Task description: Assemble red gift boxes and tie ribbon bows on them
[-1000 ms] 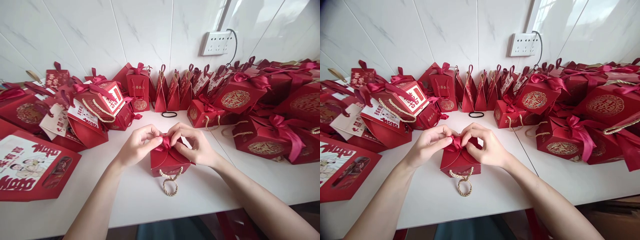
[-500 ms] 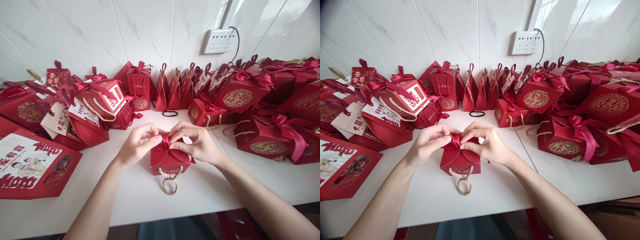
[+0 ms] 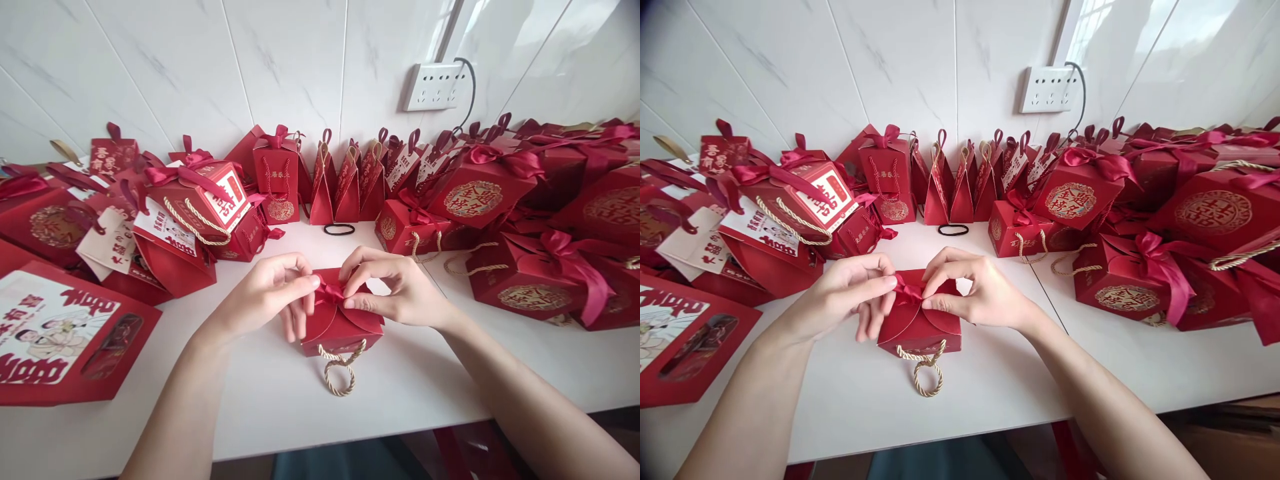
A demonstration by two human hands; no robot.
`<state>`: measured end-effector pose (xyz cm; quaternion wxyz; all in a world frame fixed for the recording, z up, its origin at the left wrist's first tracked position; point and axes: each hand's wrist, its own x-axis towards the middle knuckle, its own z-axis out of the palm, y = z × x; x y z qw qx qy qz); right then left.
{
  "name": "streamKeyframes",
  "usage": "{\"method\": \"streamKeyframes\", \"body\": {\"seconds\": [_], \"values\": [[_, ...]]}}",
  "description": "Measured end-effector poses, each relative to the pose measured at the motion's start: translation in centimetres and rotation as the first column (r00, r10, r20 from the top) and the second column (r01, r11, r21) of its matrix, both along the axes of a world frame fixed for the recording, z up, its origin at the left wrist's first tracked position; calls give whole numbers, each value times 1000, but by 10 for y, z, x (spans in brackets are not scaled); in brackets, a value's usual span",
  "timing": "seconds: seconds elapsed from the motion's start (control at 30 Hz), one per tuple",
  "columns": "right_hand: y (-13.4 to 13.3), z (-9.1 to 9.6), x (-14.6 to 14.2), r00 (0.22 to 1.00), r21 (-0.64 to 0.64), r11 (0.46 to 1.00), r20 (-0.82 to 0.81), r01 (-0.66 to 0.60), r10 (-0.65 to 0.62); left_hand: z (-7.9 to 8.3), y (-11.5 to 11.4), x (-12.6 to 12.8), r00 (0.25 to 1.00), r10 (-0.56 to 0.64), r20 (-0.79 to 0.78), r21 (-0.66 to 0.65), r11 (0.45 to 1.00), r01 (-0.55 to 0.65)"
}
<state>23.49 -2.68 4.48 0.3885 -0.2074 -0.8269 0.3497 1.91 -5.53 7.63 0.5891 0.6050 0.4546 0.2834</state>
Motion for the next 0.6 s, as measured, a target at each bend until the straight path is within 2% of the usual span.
{"method": "streamKeyframes", "body": {"seconds": [0.07, 0.13, 0.37, 0.6], "values": [[0, 1, 1, 1000, 6, 1000, 13, -22, 22, 1, -1, 1, 999, -19, 45, -56, 998, 21], [1, 2, 3, 998, 6, 999, 43, -41, 40, 2, -1, 1, 999, -17, 42, -55, 998, 19], [3, 7, 8, 989, -20, 996, 113, -92, 94, 3, 0, 0, 998, 26, -54, 59, 998, -23], [4, 10, 12, 984, -23, 990, 112, -137, 139, 4, 0, -7, 995, -10, -99, 137, 990, 23]]}}
